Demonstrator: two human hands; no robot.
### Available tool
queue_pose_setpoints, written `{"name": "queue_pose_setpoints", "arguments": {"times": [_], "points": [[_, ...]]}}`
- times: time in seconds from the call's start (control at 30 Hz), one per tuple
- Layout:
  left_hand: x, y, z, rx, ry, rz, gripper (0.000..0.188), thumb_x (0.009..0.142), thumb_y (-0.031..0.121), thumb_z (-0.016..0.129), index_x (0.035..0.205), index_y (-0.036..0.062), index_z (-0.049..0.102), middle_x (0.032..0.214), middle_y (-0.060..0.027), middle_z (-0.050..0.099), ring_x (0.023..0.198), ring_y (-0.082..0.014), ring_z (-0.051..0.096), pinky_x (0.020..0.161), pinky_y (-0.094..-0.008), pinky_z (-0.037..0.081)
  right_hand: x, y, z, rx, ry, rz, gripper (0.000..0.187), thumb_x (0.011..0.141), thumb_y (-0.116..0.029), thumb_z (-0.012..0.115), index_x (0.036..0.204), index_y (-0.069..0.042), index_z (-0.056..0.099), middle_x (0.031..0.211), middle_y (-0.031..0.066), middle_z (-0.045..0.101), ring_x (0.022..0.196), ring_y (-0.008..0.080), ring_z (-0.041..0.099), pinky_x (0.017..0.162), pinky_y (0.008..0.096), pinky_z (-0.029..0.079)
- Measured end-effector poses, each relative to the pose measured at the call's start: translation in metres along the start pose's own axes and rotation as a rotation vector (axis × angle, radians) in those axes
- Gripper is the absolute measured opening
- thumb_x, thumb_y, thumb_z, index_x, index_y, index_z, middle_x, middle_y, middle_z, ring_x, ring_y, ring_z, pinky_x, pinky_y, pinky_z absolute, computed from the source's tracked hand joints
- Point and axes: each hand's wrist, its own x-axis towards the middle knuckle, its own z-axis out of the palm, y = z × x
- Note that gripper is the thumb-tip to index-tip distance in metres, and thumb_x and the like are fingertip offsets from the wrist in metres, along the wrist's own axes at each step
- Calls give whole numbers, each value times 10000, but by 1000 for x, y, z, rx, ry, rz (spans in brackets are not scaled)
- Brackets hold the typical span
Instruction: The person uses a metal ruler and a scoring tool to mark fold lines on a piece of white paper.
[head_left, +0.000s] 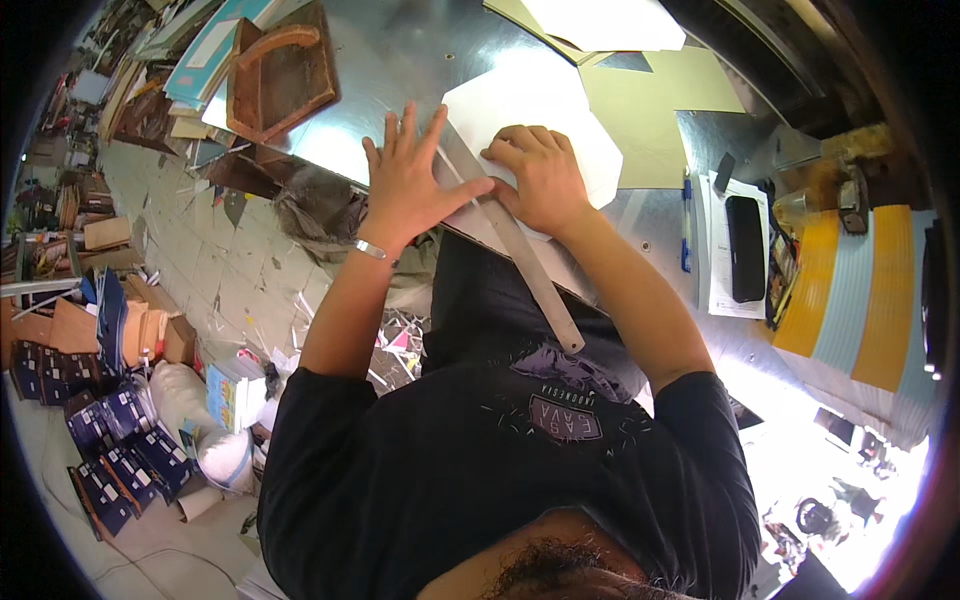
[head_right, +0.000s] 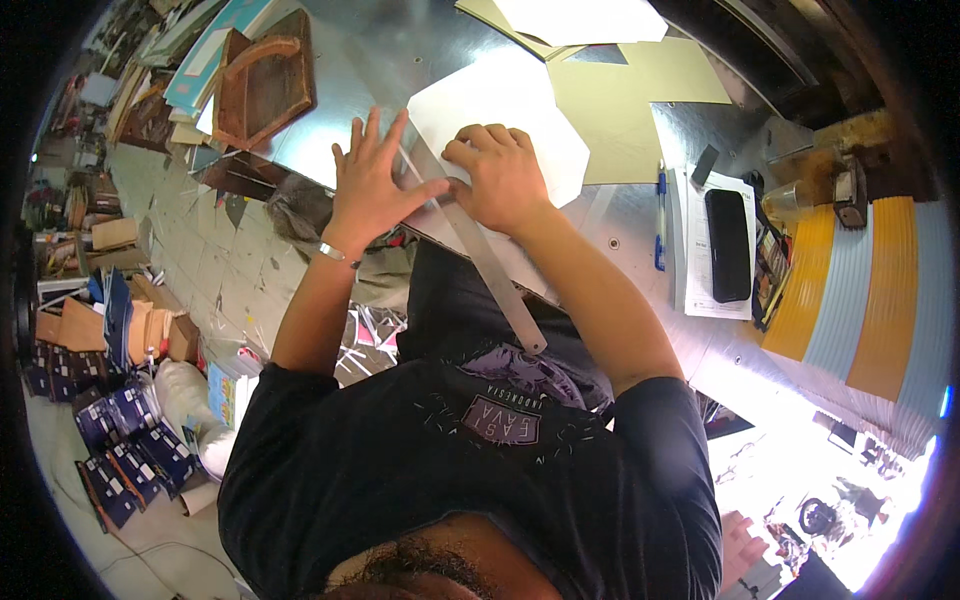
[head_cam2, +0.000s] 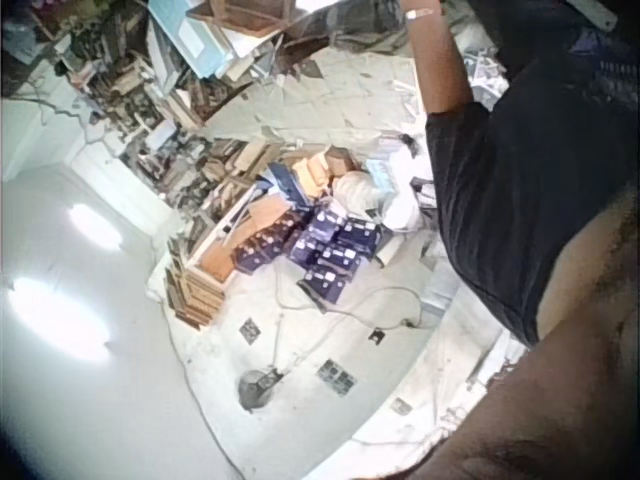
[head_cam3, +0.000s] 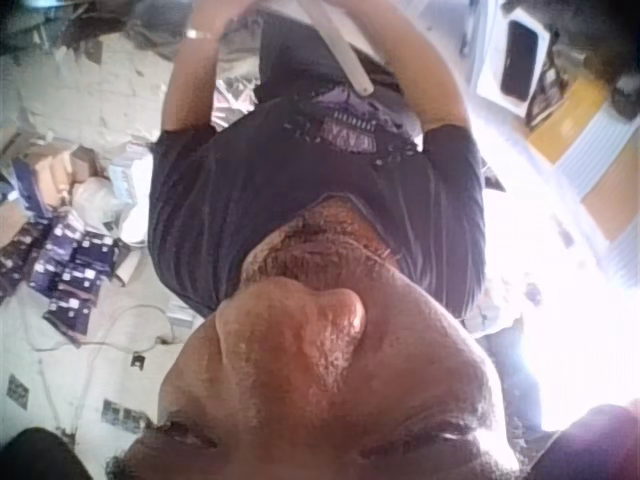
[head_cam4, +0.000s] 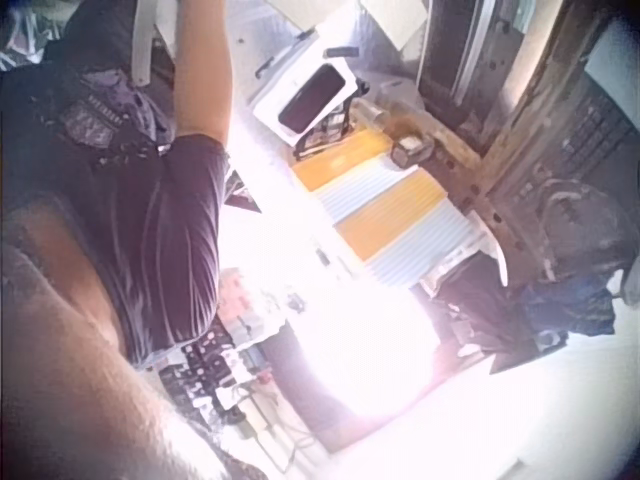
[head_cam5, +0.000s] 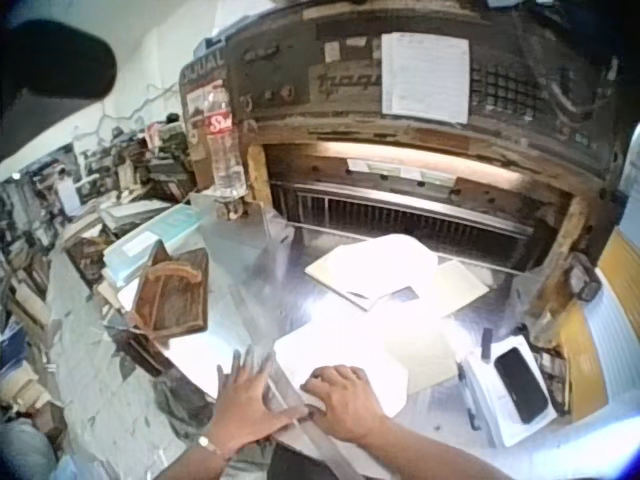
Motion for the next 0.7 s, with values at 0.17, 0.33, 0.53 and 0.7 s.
{"name": "queue_pose_setpoints", "arguments": {"times": [0.17,0.33,0.53,0.7], "points": [[-13,4,10,60,-60,-63,1216,751,831,771,1688,151,401,1747,-240,338,1628,-479,258,1259,-752,154,1,0,-2,34,18,-4,351,835,-293,850,1148,-170,753,1241,22,703,1207,265,648,1072,481,459],[-24,0,5,35,-64,-109,1221,731,818,785,1672,135,415,1742,-218,362,1630,-465,265,1270,-744,110,1,-2,-2,32,14,-6,319,885,-273,816,1179,-163,766,1256,23,692,1214,278,631,1051,477,462],[-28,-10,11,-51,0,-66,1221,719,784,823,1645,90,434,1724,-232,392,1627,-472,267,1278,-733,98,0,2,6,-8,40,6,202,965,-188,731,1162,-172,774,1236,8,704,1206,261,640,1039,467,467],[-28,-9,8,-24,-30,-68,1198,738,741,844,1647,83,423,1723,-239,389,1621,-483,275,1262,-747,120,0,4,10,-6,63,-12,249,948,-95,629,1145,-173,760,1236,28,716,1196,259,658,1042,458,466]]}}
